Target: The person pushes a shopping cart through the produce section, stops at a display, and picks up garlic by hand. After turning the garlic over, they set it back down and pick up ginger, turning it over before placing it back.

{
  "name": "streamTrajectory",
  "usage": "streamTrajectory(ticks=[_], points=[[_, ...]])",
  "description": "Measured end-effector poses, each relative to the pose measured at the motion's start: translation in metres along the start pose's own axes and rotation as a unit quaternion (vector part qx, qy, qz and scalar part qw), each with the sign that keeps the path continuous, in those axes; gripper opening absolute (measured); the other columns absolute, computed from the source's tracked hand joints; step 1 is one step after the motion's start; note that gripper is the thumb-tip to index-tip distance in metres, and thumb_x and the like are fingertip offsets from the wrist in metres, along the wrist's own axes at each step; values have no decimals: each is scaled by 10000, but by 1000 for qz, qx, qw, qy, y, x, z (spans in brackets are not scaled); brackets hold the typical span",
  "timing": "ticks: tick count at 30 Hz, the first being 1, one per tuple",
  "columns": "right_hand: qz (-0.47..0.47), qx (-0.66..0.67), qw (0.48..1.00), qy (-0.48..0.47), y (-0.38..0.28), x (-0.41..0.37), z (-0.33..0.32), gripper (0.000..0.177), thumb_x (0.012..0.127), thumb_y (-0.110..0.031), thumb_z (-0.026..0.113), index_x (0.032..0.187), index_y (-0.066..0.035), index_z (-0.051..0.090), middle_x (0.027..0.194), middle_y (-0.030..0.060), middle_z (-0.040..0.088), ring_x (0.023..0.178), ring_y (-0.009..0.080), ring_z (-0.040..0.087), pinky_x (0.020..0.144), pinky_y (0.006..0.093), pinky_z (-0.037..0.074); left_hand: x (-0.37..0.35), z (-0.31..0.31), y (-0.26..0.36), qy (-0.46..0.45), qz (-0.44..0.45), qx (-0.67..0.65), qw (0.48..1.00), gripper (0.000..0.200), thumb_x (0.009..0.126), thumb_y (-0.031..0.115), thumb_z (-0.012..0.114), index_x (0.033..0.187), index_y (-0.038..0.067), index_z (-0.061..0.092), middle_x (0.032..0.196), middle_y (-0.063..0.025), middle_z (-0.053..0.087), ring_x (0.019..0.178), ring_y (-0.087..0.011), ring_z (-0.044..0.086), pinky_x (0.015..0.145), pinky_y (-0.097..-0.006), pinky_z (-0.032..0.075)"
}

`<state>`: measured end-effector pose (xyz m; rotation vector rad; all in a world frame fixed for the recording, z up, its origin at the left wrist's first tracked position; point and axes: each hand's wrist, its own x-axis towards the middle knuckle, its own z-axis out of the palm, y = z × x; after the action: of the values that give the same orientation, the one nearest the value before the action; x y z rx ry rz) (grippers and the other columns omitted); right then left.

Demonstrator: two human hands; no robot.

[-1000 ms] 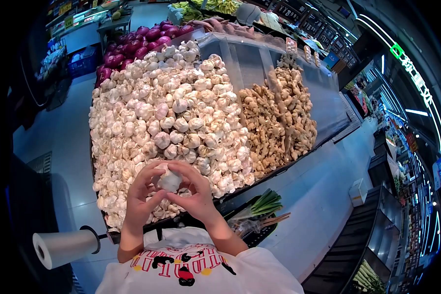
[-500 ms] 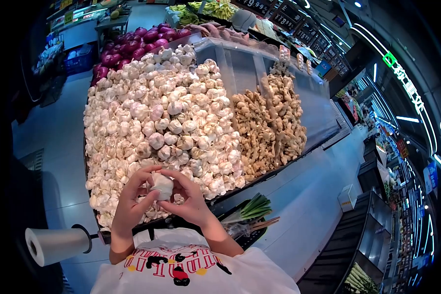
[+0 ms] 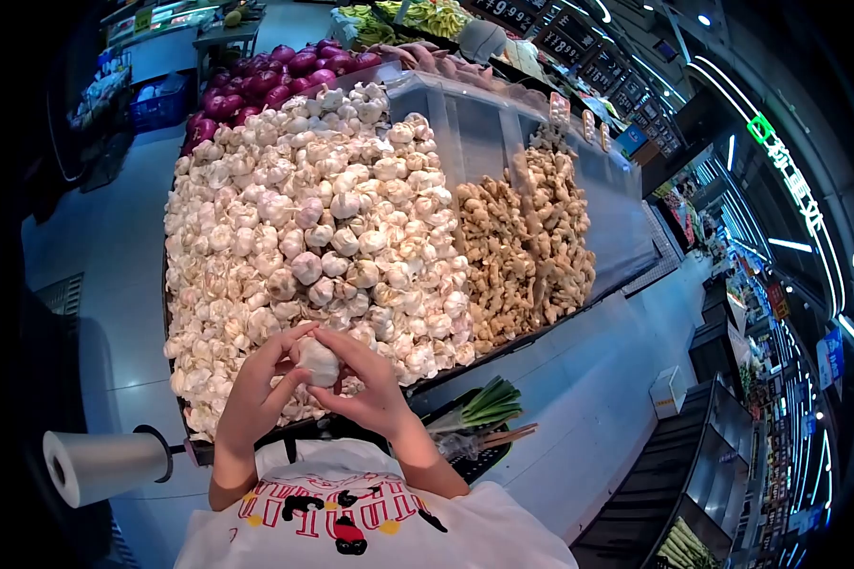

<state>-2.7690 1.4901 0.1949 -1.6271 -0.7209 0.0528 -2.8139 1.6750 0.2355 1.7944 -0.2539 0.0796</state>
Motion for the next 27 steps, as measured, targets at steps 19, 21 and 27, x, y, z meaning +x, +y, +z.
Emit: streamTrajectory(ticks=[19, 21, 27], points=[[55, 100, 993, -3, 10, 0, 0, 675, 787, -29, 749, 1401, -61, 471, 1279, 100, 556, 1009, 134, 619, 765, 250, 539, 2, 9, -8, 27, -4, -50, 998, 456, 912, 51, 587, 1355, 44, 478, 908, -86, 534, 834, -177, 560, 797, -314, 504], [62, 105, 993, -4, 8, 0, -1, 669, 789, -23, 745, 1399, -60, 473, 1273, 97, 557, 1016, 136, 618, 777, 253, 541, 1, 8, -8, 21, -7, -72, 997, 456, 916, 47, 579, 1360, 48, 474, 935, -81, 536, 863, -178, 569, 839, -324, 510], [63, 129, 990, 10, 6, 1, 3, 668, 798, 0, 728, 1405, -54, 455, 1281, 92, 554, 1061, 149, 611, 855, 271, 536, 3, -5, 0, -20, -49, -88, 995, 323, 902, -9, 522, 1224, -14, 500, 1369, -141, 497, 1126, -176, 558, 912, -297, 502]])
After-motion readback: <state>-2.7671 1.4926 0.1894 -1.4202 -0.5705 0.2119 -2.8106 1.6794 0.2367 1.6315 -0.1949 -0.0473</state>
